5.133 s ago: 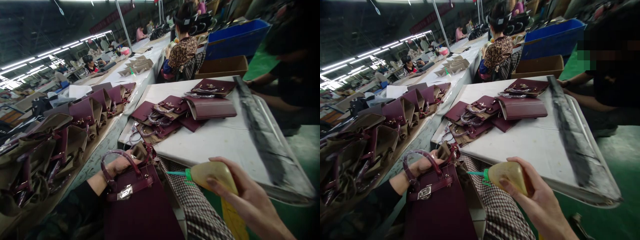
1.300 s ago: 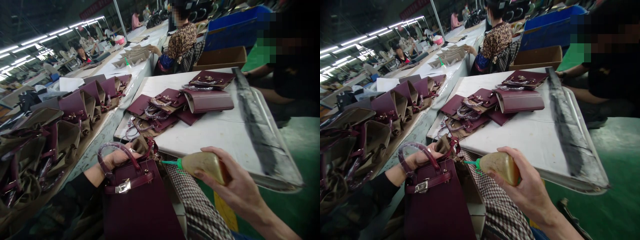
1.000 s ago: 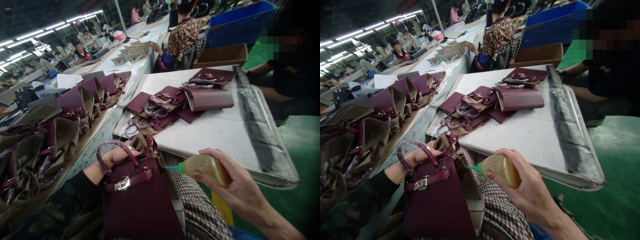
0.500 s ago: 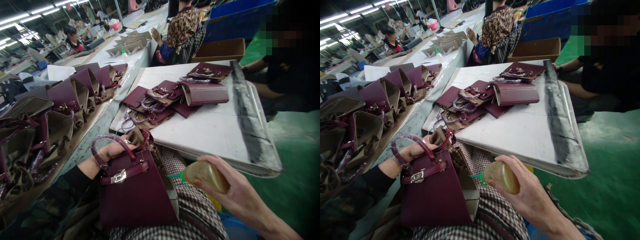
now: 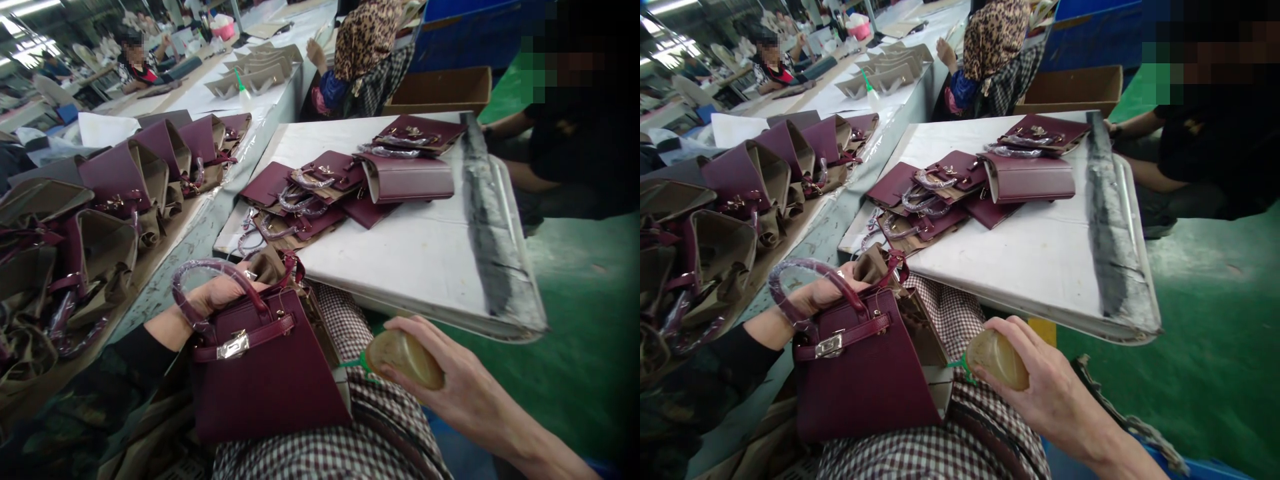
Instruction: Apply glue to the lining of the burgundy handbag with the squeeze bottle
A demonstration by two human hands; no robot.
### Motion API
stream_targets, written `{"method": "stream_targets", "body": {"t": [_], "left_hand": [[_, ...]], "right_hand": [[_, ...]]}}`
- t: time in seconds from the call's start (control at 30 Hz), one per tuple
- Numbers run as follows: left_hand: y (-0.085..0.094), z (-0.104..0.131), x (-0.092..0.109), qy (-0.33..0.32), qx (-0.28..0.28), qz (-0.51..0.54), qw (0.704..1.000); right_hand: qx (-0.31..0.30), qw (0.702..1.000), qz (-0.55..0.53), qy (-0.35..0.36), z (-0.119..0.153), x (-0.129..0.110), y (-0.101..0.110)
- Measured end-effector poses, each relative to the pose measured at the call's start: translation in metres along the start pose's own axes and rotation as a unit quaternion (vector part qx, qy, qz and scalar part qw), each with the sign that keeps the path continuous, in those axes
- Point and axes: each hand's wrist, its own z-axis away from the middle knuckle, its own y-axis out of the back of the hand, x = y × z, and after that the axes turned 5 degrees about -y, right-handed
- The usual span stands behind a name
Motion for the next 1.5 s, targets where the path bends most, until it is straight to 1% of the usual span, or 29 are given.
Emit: {"method": "stream_targets", "body": {"t": [0.1,0.17,0.33,0.4,0.5,0.63,0.73,0.83,0.93,1.0,1.17,1.23,1.33,1.43,1.5], "left_hand": [[-0.003,0.004,0.004,-0.004,-0.002,-0.021,1.000],[-0.003,0.005,0.006,-0.008,-0.007,-0.038,0.999],[-0.001,0.004,0.003,-0.020,-0.016,-0.042,0.999],[-0.001,0.005,0.001,-0.024,-0.021,-0.038,0.999],[-0.001,0.007,0.000,-0.022,-0.026,-0.038,0.999],[0.001,0.009,0.000,-0.015,-0.024,-0.039,0.999],[0.000,0.012,0.003,-0.024,-0.019,-0.047,0.998],[-0.005,0.021,0.007,-0.015,-0.010,-0.050,0.999],[-0.011,0.035,0.010,-0.006,-0.007,-0.040,0.999],[-0.015,0.044,0.013,-0.001,-0.004,-0.028,1.000],[-0.025,0.062,0.023,0.026,0.026,-0.038,0.999],[-0.031,0.067,0.028,0.040,0.016,-0.052,0.998],[-0.042,0.074,0.034,0.042,-0.019,-0.061,0.997],[-0.048,0.077,0.035,0.032,-0.035,-0.059,0.997],[-0.046,0.077,0.032,0.028,-0.028,-0.059,0.997]], "right_hand": [[0.001,1.000,-0.003,-0.005,-0.002,0.001,0.004],[0.013,1.000,-0.008,-0.004,-0.003,0.002,0.006],[0.078,0.996,0.016,0.038,-0.003,0.006,0.002],[0.073,0.996,0.028,0.052,-0.002,0.007,-0.001],[0.033,0.998,0.027,0.052,0.002,0.009,-0.003],[0.002,1.000,0.003,0.009,0.003,0.011,-0.001],[0.003,0.996,-0.050,-0.070,0.003,0.012,0.006],[0.009,0.980,-0.118,-0.157,0.004,0.013,0.013],[-0.006,0.968,-0.143,-0.205,0.003,0.013,0.015],[-0.012,0.968,-0.134,-0.210,0.000,0.011,0.013],[-0.001,0.978,-0.115,-0.174,-0.009,0.005,0.007],[-0.012,0.978,-0.117,-0.174,-0.011,0.004,0.008],[-0.036,0.976,-0.118,-0.181,-0.013,0.006,0.012],[-0.060,0.965,-0.142,-0.212,-0.013,0.012,0.019],[-0.084,0.944,-0.198,-0.250,-0.011,0.016,0.022]]}}
